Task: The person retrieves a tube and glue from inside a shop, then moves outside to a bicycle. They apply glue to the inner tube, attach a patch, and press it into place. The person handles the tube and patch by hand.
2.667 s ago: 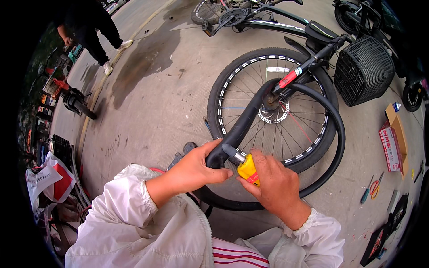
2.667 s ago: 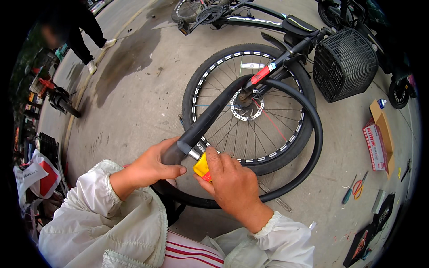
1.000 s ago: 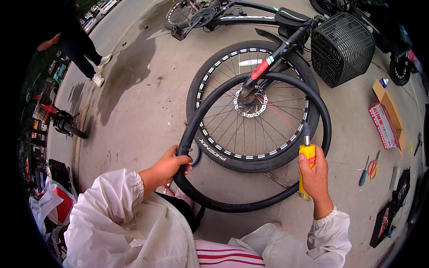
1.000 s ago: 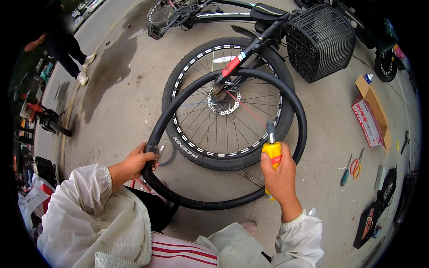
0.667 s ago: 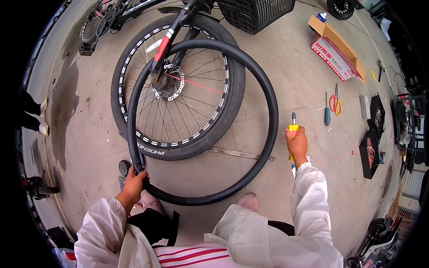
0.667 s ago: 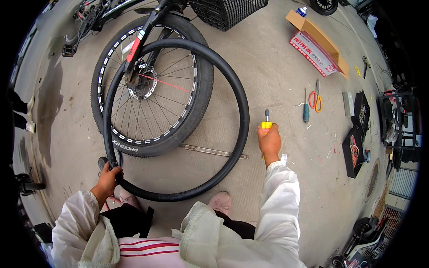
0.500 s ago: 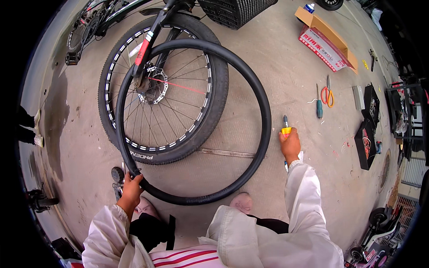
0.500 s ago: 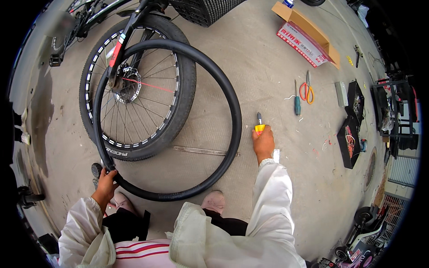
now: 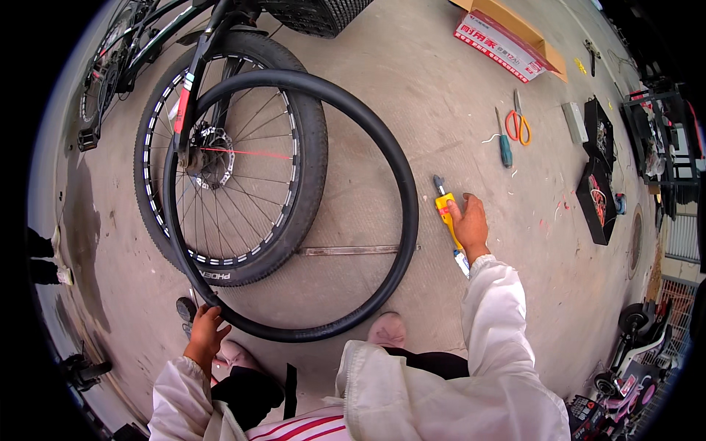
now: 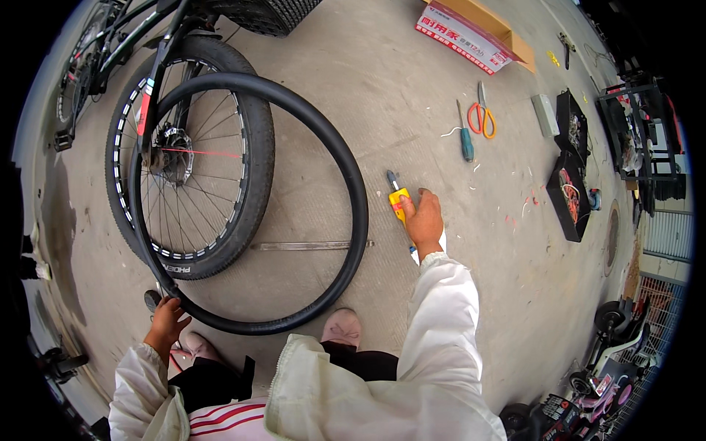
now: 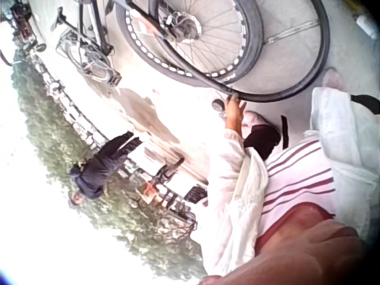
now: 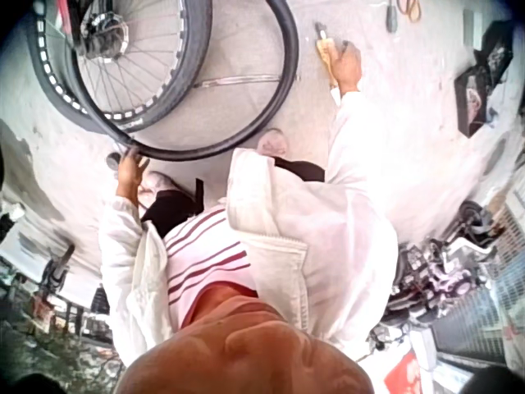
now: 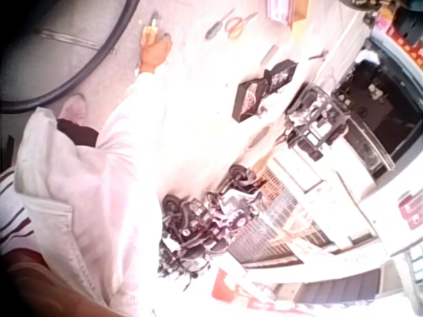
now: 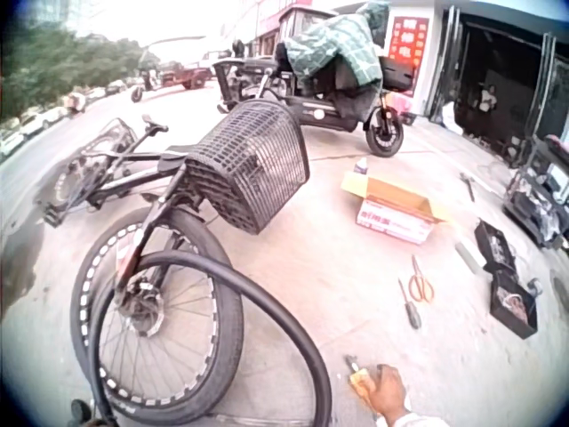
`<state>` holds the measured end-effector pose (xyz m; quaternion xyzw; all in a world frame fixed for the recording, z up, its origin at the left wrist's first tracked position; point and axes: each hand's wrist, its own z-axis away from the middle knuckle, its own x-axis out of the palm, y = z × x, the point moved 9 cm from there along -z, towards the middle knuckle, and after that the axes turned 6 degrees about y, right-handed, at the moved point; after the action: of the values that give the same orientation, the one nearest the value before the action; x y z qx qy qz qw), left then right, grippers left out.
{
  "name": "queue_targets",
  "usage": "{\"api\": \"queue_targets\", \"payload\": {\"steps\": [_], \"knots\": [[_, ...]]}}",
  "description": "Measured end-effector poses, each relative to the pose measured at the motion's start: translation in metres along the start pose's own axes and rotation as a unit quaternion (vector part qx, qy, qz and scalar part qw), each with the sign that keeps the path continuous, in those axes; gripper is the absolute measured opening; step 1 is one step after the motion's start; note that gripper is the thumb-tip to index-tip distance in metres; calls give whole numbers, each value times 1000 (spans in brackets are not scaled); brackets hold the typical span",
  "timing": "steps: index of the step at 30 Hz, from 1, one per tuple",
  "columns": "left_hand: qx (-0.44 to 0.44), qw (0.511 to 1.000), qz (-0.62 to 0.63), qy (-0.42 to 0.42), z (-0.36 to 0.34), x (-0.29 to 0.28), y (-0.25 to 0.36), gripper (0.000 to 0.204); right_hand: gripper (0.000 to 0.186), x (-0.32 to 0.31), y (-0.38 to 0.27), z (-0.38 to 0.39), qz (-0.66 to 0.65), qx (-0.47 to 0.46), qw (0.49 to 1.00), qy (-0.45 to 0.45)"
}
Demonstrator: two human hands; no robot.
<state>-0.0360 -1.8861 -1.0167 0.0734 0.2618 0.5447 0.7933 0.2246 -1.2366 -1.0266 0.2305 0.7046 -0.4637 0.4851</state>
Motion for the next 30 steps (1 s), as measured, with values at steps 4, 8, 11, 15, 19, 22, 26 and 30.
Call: {"api": "queue_targets", "payload": {"steps": [4,8,11,15,19,22,26,30], "knots": [[-46,997,-64,0,-13,-2,2,57,34,-45,131,19,21,187,979,74],[-118,980,-158,-2,-6,-6,-9,49,40,-42,167,71,44,251,966,-51],[-159,948,-266,-69,20,11,-11,51,43,-35,169,94,22,268,961,-58],[-122,929,-325,-126,60,56,18,42,35,-29,176,99,14,264,963,-57],[53,935,-315,-153,82,101,61,36,24,-32,133,70,-99,276,950,-112],[262,905,-243,-229,113,140,101,39,19,-47,3,29,-302,238,897,-219],[612,703,-255,-255,218,223,182,64,20,-82,-167,29,-427,172,821,-338],[668,652,-224,-280,272,278,208,70,22,-96,-259,53,-528,119,750,-380]]}}
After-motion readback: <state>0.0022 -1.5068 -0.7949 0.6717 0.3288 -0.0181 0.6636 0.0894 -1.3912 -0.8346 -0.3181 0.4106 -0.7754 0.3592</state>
